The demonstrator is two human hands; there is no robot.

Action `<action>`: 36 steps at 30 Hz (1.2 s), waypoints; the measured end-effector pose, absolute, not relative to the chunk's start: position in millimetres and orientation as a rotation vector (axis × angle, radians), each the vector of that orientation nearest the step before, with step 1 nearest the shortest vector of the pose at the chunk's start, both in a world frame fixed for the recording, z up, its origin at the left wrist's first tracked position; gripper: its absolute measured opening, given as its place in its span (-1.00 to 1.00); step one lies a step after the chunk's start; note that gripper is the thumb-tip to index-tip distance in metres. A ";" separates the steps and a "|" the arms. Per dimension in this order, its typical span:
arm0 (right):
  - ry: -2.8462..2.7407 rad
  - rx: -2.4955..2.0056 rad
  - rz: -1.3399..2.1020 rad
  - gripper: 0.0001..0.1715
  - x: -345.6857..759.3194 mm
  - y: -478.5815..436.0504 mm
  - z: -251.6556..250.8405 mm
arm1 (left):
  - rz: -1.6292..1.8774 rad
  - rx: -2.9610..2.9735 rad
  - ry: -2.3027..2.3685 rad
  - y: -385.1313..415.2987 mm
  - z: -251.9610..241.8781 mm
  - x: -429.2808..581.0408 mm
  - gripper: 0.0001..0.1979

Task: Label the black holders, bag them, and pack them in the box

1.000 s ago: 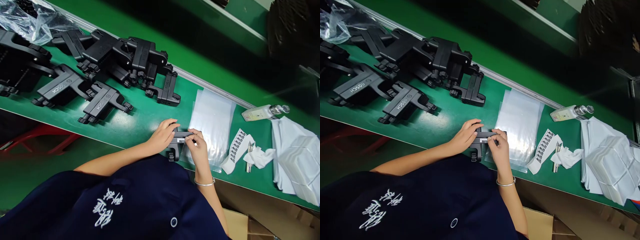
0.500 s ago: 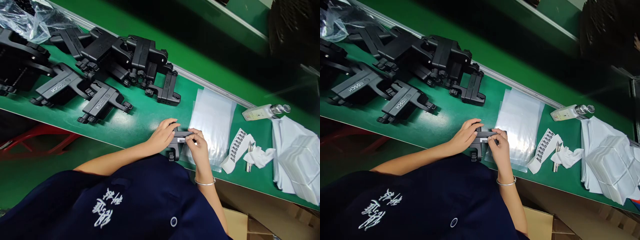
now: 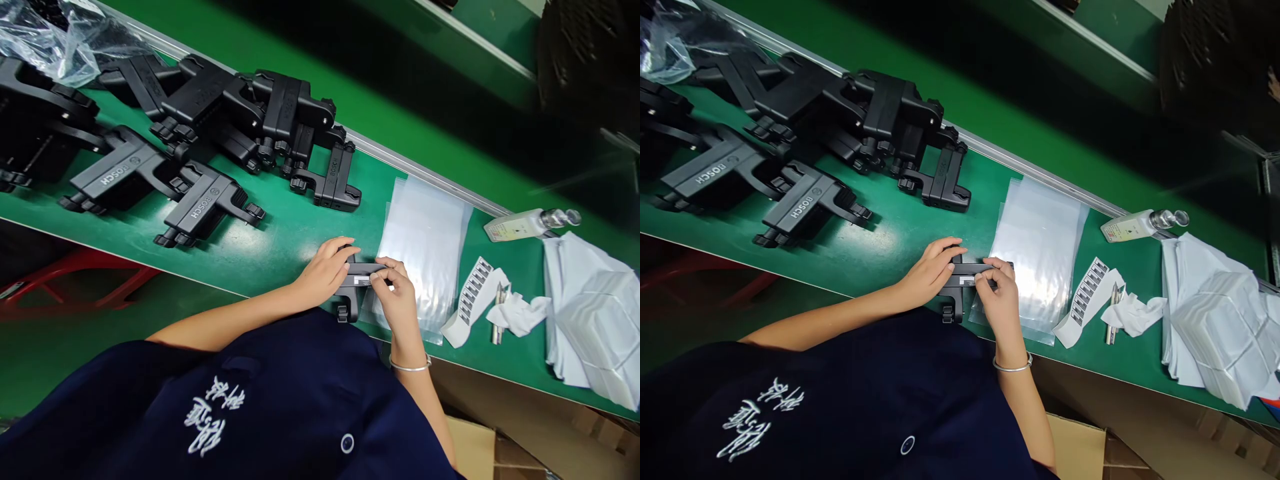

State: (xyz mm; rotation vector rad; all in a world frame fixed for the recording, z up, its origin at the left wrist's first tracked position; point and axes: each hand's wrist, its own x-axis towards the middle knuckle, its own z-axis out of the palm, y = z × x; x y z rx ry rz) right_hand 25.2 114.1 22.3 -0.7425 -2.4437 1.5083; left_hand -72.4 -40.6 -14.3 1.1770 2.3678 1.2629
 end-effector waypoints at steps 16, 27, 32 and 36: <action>-2.636 -0.409 1.681 -0.51 50.1 159.1 22.9 | 0.677 2.406 2.027 -58.7 13.3 -119.9 -0.71; -2.782 -0.241 1.452 -0.49 51.5 158.1 18.6 | 0.308 2.423 1.992 -27.2 34.1 -88.8 -0.72; -2.885 -0.110 1.183 -0.40 51.3 153.4 19.9 | 0.587 2.159 2.242 -44.8 31.6 -95.8 -0.65; -2.991 0.026 0.782 -0.46 49.7 142.7 20.1 | 1.155 1.491 2.674 -63.5 30.4 -115.5 -0.63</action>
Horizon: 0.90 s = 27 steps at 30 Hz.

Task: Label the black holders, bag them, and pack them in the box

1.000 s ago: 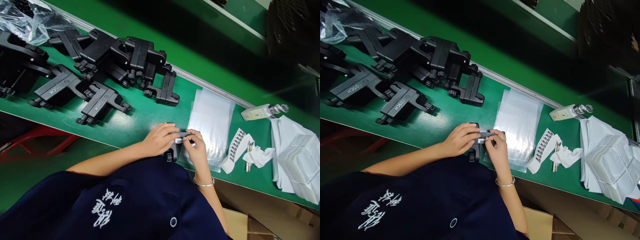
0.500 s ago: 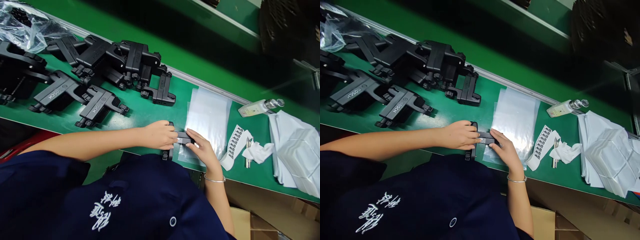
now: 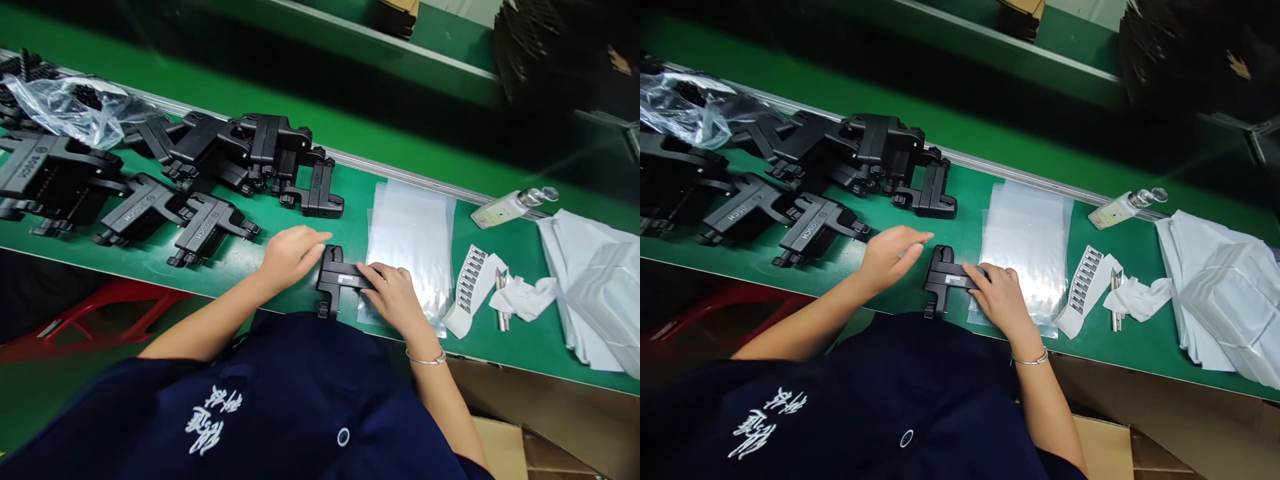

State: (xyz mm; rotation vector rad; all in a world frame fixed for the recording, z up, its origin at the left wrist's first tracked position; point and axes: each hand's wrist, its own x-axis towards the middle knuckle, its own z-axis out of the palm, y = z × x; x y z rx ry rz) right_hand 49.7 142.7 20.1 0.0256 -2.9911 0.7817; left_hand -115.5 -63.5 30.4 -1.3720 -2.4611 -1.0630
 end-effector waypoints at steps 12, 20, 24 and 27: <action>-2.231 -0.694 1.160 -0.62 128.9 152.2 34.9 | -1.025 -1.734 -2.621 4.5 20.6 -104.2 -0.67; -1.874 -0.953 1.408 -0.59 159.2 171.0 38.7 | -0.579 -2.715 -2.099 79.9 -11.2 -10.2 -0.63; -1.819 -0.946 1.441 -0.59 166.5 174.3 35.8 | -0.504 -2.798 -2.017 79.7 -19.1 -1.5 -0.46; -1.800 -0.942 1.454 -0.58 168.8 177.9 34.4 | -0.475 -2.735 -2.073 74.1 -19.8 -9.3 -0.45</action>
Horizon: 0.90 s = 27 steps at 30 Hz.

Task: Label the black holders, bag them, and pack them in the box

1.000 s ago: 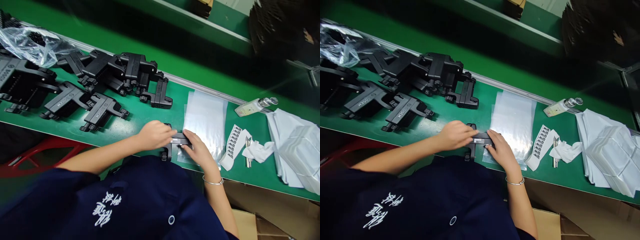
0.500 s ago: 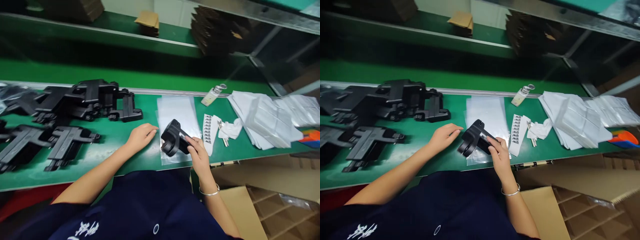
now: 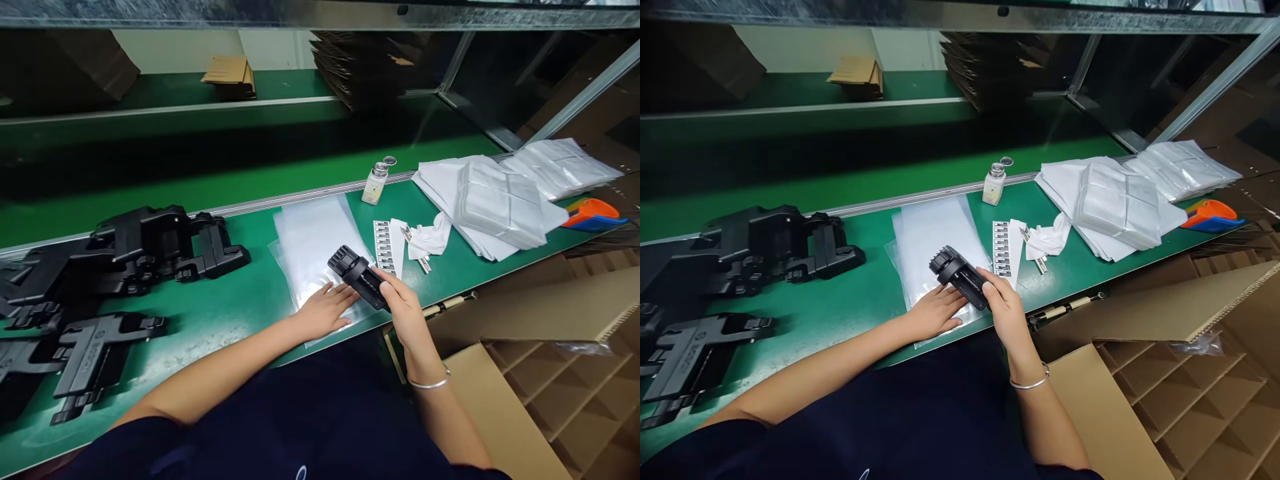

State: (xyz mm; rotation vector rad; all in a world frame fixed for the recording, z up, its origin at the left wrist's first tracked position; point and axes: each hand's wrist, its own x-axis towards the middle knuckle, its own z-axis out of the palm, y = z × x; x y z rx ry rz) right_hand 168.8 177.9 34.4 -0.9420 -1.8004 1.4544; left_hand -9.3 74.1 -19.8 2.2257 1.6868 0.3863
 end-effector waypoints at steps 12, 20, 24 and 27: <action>-1.813 -0.691 1.279 -0.59 179.4 181.5 10.8 | 0.688 1.600 1.819 76.5 23.6 -42.7 -0.66; -1.999 -0.473 0.991 -0.37 184.7 182.9 -5.9 | 1.299 0.948 0.921 57.3 94.0 -31.5 -0.22; -2.169 -0.462 0.910 -0.30 185.3 188.6 -7.3 | 1.331 0.943 0.985 53.4 93.2 -27.7 -0.31; -2.206 -0.462 0.865 -0.24 184.5 187.4 -4.6 | 1.344 0.962 1.033 50.3 89.0 -29.2 -0.39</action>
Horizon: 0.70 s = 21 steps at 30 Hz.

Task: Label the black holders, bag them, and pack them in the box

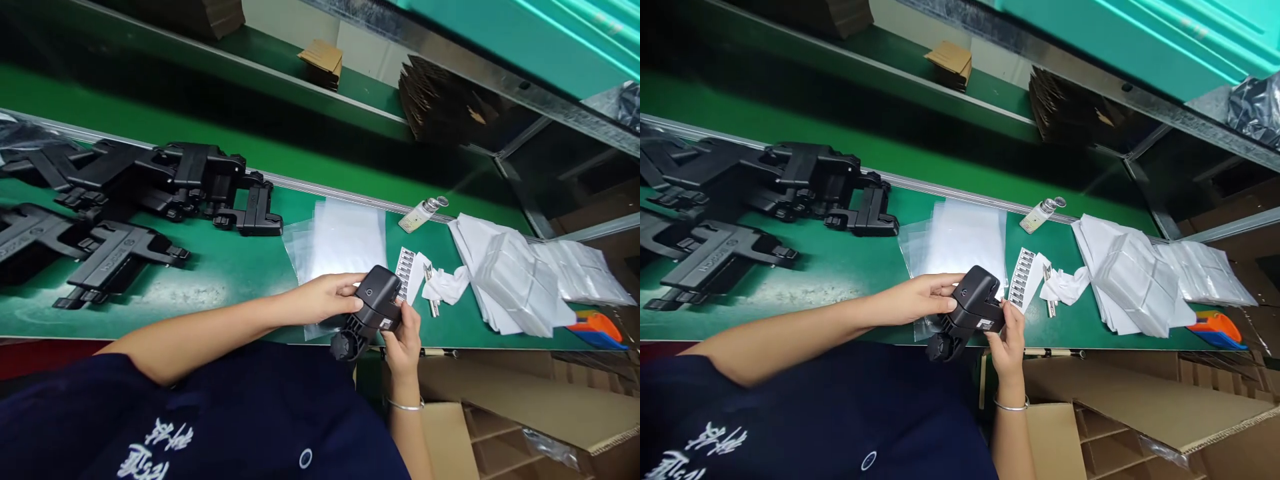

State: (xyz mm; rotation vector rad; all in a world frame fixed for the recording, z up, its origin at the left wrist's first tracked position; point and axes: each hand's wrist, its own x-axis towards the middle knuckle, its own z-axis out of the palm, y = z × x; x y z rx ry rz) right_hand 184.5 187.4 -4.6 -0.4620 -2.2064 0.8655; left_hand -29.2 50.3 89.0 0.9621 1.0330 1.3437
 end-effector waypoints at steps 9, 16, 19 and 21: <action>-2.151 -0.628 0.836 -0.34 210.9 185.6 12.1 | 0.899 1.446 1.855 61.9 47.2 -29.7 -0.62; -2.093 -1.006 0.636 -0.33 256.6 194.6 26.2 | 0.166 1.738 2.061 70.9 10.3 -32.0 -0.73; -2.139 -1.031 0.654 -0.35 262.1 192.2 24.6 | 0.144 1.719 2.022 69.0 15.1 -53.9 -0.71; -2.209 -1.014 0.654 -0.39 260.5 189.6 22.8 | 0.134 1.700 2.026 67.1 19.7 -65.7 -0.72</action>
